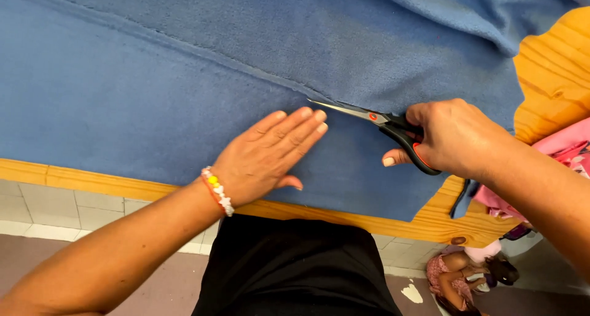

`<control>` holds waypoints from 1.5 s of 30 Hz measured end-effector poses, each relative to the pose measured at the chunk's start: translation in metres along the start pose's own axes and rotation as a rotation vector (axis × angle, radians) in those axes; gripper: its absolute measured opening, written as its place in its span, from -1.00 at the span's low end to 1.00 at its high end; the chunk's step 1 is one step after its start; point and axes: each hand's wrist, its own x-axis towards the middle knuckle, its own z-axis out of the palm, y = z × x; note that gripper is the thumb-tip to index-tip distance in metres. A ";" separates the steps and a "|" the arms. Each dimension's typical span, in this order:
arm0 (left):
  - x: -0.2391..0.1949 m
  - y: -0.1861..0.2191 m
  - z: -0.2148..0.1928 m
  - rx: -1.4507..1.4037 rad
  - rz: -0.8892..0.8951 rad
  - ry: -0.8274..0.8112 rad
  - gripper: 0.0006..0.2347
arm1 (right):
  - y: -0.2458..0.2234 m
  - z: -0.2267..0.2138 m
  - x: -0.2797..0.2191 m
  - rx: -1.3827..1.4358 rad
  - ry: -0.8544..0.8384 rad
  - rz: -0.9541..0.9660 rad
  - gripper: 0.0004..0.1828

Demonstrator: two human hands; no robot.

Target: Cutting out fabric pieces from a larger sheet of blue fabric using a pink garment as a template and scissors.

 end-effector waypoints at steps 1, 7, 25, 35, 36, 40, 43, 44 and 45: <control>-0.011 -0.012 0.000 0.005 -0.025 -0.037 0.13 | -0.004 -0.002 0.000 -0.020 -0.019 0.008 -0.05; -0.030 -0.047 0.002 0.141 -0.073 -0.054 0.18 | -0.017 -0.006 -0.001 -0.017 -0.030 0.028 -0.06; -0.031 -0.053 0.002 0.097 -0.013 0.003 0.06 | -0.035 -0.010 0.004 -0.004 -0.016 0.018 -0.07; -0.031 -0.054 0.004 0.109 0.019 0.031 0.04 | -0.046 -0.018 0.005 -0.011 -0.051 0.029 -0.04; -0.032 -0.053 0.004 0.108 0.018 0.031 0.04 | -0.048 -0.019 0.005 -0.012 -0.052 0.029 -0.04; -0.032 -0.054 0.006 0.105 0.020 0.048 0.03 | -0.047 -0.014 0.011 -0.027 0.019 -0.010 -0.04; -0.032 -0.054 0.005 0.096 0.016 0.045 0.03 | -0.038 -0.006 0.017 -0.052 0.075 -0.043 -0.03; -0.032 -0.053 0.005 0.092 0.014 0.042 0.02 | -0.036 -0.003 0.018 -0.044 0.096 -0.058 -0.02; -0.033 -0.053 0.004 0.091 0.013 0.041 0.02 | -0.041 -0.007 0.016 -0.045 0.095 -0.059 -0.02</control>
